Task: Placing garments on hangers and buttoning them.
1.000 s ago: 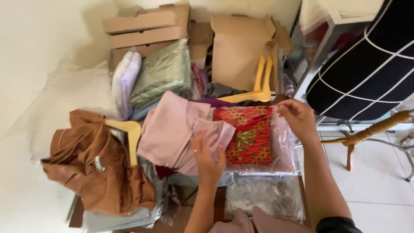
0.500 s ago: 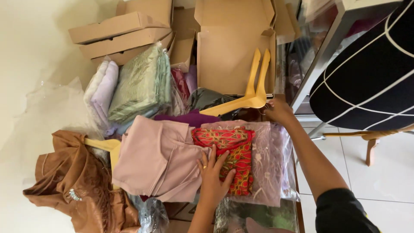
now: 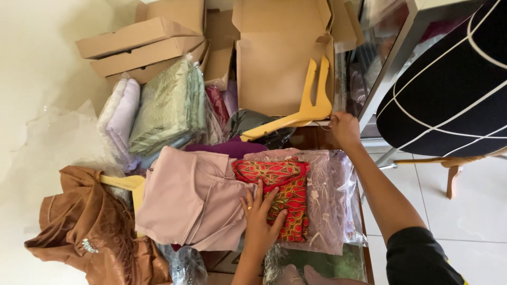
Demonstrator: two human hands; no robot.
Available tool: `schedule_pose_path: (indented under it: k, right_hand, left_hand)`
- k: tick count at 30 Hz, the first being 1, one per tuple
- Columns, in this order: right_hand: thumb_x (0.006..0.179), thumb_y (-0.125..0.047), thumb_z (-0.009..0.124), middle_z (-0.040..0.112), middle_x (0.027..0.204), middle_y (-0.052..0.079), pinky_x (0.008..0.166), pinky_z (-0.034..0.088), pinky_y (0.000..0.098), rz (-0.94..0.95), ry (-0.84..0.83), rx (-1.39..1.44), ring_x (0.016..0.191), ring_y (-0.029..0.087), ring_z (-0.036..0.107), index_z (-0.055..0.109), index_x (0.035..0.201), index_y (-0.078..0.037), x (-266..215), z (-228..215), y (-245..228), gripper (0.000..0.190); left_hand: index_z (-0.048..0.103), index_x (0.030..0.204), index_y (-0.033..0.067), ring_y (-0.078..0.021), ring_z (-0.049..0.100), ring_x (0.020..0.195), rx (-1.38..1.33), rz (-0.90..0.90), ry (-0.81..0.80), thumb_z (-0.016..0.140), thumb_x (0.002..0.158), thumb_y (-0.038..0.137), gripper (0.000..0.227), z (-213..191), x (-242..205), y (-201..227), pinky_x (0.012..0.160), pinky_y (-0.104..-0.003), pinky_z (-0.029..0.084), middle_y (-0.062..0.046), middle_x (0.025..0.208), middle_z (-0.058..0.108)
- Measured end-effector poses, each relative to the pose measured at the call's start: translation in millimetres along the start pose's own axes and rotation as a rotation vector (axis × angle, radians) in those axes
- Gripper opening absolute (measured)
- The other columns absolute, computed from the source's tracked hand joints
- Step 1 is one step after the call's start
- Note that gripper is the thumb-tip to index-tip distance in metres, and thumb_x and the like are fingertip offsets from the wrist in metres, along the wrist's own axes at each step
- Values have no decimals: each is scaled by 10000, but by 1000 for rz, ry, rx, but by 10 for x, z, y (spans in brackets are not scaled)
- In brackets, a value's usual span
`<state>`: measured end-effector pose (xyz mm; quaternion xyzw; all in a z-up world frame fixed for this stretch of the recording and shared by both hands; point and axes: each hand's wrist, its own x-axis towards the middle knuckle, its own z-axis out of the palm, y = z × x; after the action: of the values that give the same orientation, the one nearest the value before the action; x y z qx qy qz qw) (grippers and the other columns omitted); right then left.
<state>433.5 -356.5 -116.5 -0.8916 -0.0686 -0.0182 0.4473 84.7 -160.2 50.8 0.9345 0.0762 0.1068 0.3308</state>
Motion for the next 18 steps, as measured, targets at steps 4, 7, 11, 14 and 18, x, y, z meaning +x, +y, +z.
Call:
schedule_pose_path:
  k: [4,7,11,14,18]
  right_hand:
    - [953,-207,607,746,954,181,840,563,495,-57,-22,-201,892,406,715,781,998,-141,46,-149,-283,191]
    - [924,-170,612,720,944,229,823,546,528,-47,-30,-312,888,445,689,798,1017,-153,-5,-200,-487,208]
    - [983,-151,610,734,992,209,847,554,528,-169,85,-301,913,448,696,771,1019,-123,-12,-201,-420,167]
    - [904,-25,630,729,1019,205,764,567,503,-476,389,2,905,448,697,728,1024,-55,-239,-559,-957,159]
    - [894,106,555,711,1076,144,878,575,460,-707,415,30,994,371,709,683,1086,-23,-475,-1281,-1723,265]
  left_hand:
    - [599,1436,183,-532,172,1516,2,12,7,760,877,319,597,3,-17,-6,1200,-659,40,-156,1677,275]
    - [597,1435,185,-526,174,1516,2,30,22,756,887,323,587,-9,-35,-22,1202,-653,53,-154,1676,276]
    - [594,1445,183,-520,175,1522,-3,65,27,740,902,327,581,-28,-60,-28,1208,-656,59,-158,1677,269]
    - [601,1424,174,-528,161,1513,-30,71,11,752,892,303,568,-66,-54,-45,1189,-659,48,-173,1658,297]
    - [650,1370,161,-491,242,1524,-102,126,87,778,868,196,519,-99,-94,-192,1209,-644,71,-156,1616,422]
